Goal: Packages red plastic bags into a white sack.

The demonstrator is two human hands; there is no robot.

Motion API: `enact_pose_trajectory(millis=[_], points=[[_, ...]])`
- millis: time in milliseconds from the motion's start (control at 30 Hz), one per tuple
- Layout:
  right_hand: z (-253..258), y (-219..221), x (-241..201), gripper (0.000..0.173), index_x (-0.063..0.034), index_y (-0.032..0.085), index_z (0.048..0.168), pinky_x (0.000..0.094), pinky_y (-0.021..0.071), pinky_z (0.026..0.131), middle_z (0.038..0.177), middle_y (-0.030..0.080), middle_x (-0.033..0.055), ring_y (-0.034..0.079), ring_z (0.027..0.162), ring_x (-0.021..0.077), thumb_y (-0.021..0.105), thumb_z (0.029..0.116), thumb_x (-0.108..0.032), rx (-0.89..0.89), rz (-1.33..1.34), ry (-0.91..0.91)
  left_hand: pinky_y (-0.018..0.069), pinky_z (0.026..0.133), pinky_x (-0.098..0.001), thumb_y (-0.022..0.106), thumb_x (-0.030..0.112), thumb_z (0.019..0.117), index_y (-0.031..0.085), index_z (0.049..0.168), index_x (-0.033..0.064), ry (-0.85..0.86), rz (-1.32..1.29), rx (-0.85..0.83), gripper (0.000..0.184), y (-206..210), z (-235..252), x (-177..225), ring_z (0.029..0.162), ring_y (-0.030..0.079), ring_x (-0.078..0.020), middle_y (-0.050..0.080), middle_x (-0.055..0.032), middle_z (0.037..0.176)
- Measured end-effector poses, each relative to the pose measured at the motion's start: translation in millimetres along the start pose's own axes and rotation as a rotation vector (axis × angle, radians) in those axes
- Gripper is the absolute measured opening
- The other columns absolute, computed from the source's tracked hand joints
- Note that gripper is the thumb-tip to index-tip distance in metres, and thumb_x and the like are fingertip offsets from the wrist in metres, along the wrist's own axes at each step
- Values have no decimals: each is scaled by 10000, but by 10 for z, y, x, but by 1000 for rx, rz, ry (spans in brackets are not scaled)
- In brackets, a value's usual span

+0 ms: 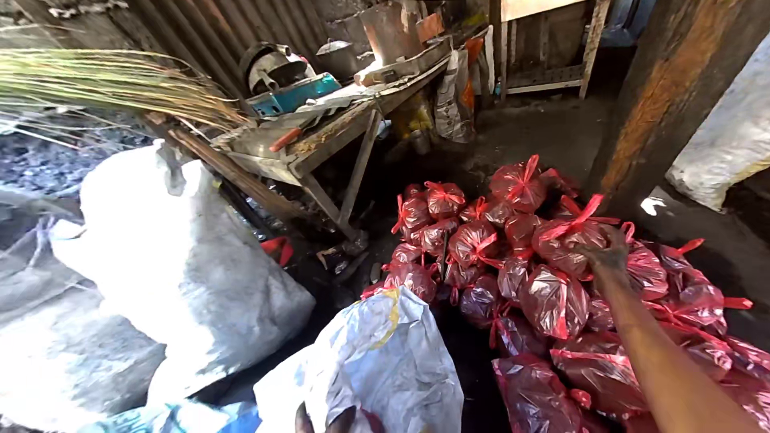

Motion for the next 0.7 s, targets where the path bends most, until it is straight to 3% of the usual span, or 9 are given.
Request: enact_pose_trajectory(millis=[133, 233, 300, 333, 400, 500, 533, 633, 700], points=[[-1094, 369, -339, 880, -21, 405, 1518, 494, 450, 1108, 1490, 477, 236, 504, 1348, 319, 839, 757, -102, -108, 155, -196, 530, 835, -202, 609, -139, 726, 334, 1455, -112, -7, -56, 52, 779, 113, -2, 64, 1005, 603, -40, 548, -185, 1243], [-2308, 1051, -526, 775, -1, 570, 1352, 411, 545, 1024, 1332, 623, 174, 623, 1215, 227, 886, 700, -275, -623, 343, -249, 515, 843, -197, 606, -122, 741, 306, 1475, -107, 10, -60, 78, 793, 100, 3, 168, 1019, 583, -41, 520, -193, 1273], [-2724, 1294, -613, 820, 2, 575, 1429, 433, 379, 1189, 1560, 426, 252, 421, 1455, 308, 869, 750, -349, -1052, 283, -298, 507, 875, -202, 604, -128, 738, 292, 1472, -123, 38, -70, 90, 797, 47, 11, 199, 1050, 577, -51, 506, -215, 1297], [-2692, 1283, -586, 809, -22, 588, 1428, 443, 355, 1210, 1583, 397, 248, 381, 1483, 314, 856, 756, -384, -1014, 215, -289, 506, 872, -189, 601, -129, 735, 291, 1466, -129, 49, -68, 90, 794, 12, 17, 199, 1042, 578, -36, 509, -207, 1281], [-2247, 997, -480, 742, 0, 582, 1409, 544, 400, 1154, 1510, 469, 285, 447, 1418, 395, 858, 784, -288, -595, 17, -177, 507, 848, -165, 600, -127, 729, 305, 1446, -135, 54, -61, 92, 776, -47, 19, 187, 1010, 585, -7, 521, -182, 1239], [-1317, 473, 12, 926, 37, 354, 1551, 665, 259, 1186, 1593, 232, 390, 251, 1473, 564, 843, 832, -282, -117, -330, 41, 502, 856, -173, 586, -139, 741, 290, 1453, -135, 37, -52, 92, 771, -122, 34, 157, 1027, 573, -17, 507, -189, 1246], [-1049, 365, 189, 958, 17, 319, 1571, 678, 282, 1164, 1583, 237, 400, 274, 1454, 582, 841, 835, -305, -52, -387, 124, 499, 858, -180, 581, -139, 749, 281, 1461, -131, 28, -54, 95, 773, -137, 47, 153, 1033, 566, -23, 500, -191, 1254], [-644, 256, 532, 988, -113, 309, 1599, 714, 355, 1083, 1537, 309, 411, 359, 1392, 595, 836, 839, -461, -170, -464, 360, 513, 846, -183, 583, -129, 756, 269, 1475, -117, 6, -85, 79, 784, -95, 31, 121, 1024, 579, -22, 506, -177, 1258], [-550, 285, 520, 907, -148, 369, 1582, 741, 336, 1073, 1528, 326, 413, 348, 1392, 605, 831, 853, -428, -296, -498, 377, 531, 831, -182, 591, -120, 734, 300, 1457, -117, 16, -113, 57, 779, -32, 38, 87, 1006, 605, -17, 534, -157, 1231]])
Point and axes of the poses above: each hand's wrist, its own z-axis towards the middle knuckle, its own y-axis out of the palm, x = y × z, the point moved 5 cm from there along z, towards the middle knuckle
